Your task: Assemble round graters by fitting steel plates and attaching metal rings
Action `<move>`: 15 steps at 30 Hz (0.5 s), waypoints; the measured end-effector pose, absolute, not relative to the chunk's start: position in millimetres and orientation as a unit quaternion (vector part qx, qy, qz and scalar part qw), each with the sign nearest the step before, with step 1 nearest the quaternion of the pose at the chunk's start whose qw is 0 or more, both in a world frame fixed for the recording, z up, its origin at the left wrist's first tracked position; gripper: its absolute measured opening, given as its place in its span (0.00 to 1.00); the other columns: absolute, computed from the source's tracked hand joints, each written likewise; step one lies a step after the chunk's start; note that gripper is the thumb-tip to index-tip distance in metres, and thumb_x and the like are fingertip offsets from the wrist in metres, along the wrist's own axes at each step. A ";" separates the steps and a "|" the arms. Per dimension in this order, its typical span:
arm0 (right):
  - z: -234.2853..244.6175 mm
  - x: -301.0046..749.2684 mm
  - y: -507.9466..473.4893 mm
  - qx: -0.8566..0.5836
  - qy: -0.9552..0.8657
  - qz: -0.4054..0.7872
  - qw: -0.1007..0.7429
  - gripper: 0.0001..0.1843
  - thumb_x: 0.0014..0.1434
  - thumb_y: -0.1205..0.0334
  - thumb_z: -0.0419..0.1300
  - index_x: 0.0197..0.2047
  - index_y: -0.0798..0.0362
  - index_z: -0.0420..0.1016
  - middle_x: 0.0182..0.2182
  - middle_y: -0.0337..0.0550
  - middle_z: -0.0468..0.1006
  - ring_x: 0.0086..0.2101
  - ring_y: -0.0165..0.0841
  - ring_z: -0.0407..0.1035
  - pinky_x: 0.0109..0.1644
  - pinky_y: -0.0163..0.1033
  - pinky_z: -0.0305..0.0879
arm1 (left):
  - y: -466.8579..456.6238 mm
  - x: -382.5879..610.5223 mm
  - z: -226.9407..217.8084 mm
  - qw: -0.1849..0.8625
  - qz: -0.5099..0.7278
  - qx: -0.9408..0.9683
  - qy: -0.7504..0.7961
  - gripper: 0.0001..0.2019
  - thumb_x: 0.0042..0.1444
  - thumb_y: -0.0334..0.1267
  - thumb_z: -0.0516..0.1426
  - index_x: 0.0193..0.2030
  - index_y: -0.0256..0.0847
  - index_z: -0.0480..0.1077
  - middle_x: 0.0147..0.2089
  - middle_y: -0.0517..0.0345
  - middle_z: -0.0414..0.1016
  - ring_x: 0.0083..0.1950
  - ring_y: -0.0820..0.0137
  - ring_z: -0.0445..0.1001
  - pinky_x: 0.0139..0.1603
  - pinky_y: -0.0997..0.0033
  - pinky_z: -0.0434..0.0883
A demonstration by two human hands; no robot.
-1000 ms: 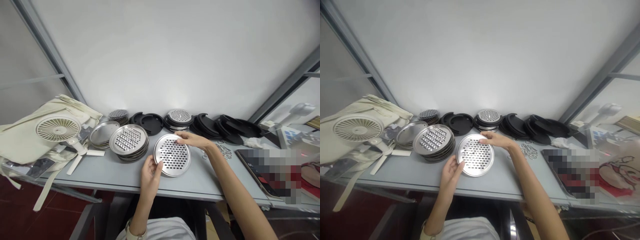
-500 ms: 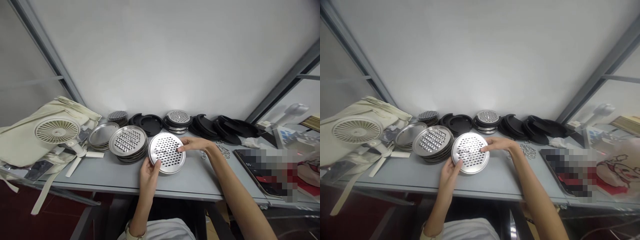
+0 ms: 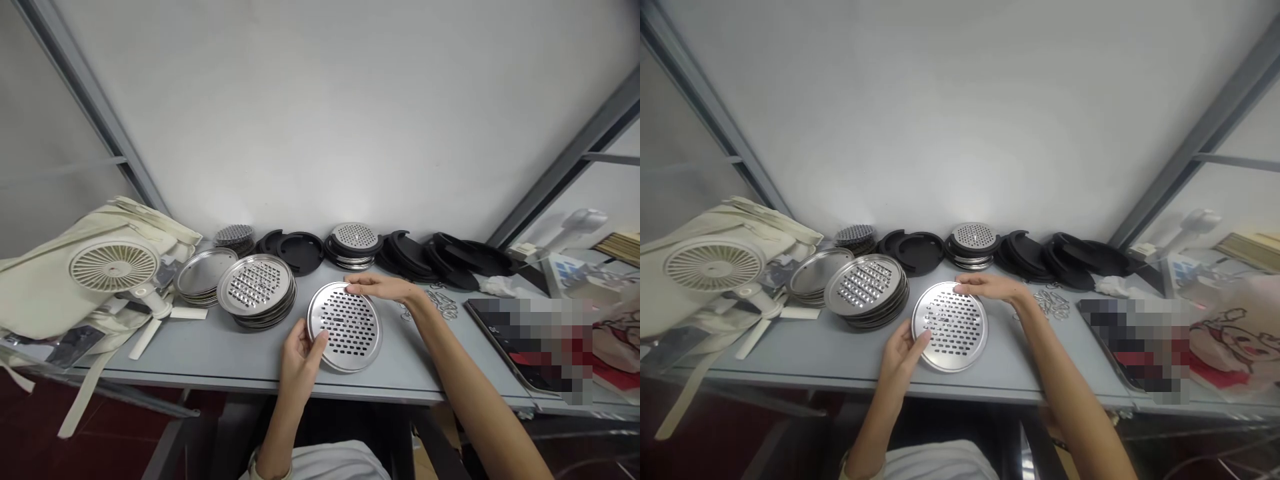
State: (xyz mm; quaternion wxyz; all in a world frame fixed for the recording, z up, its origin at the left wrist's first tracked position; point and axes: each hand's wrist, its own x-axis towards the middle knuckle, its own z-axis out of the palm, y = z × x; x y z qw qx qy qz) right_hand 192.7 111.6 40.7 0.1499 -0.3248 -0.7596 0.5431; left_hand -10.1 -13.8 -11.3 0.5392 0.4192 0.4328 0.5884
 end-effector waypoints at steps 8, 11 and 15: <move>47.1 213.8 118.3 -0.441 -0.729 0.412 0.324 0.22 0.59 0.41 0.52 0.36 0.53 0.69 0.29 0.40 0.73 0.30 0.30 0.66 0.39 0.38 0.63 | -12.9 -11.9 -10.6 0.551 0.591 0.403 0.431 0.19 0.49 0.46 0.63 0.43 0.34 0.71 0.40 0.48 0.77 0.42 0.63 0.75 0.41 0.71 0.70; 41.1 233.7 128.7 -0.565 -0.640 0.153 0.497 0.23 0.56 0.40 0.54 0.39 0.52 0.66 0.31 0.42 0.72 0.28 0.32 0.66 0.36 0.39 0.63 | -12.9 -12.0 -10.9 0.551 0.595 0.396 0.431 0.19 0.48 0.46 0.63 0.42 0.34 0.71 0.38 0.49 0.77 0.39 0.64 0.74 0.41 0.71 0.70; 22.5 254.3 138.8 -0.714 -0.576 -0.052 0.395 0.34 0.47 0.43 0.62 0.48 0.59 0.64 0.45 0.60 0.68 0.37 0.44 0.68 0.37 0.45 0.63 | -13.3 -11.0 -11.5 0.547 0.604 0.390 0.430 0.17 0.47 0.46 0.64 0.39 0.35 0.71 0.36 0.50 0.76 0.38 0.65 0.74 0.41 0.71 0.70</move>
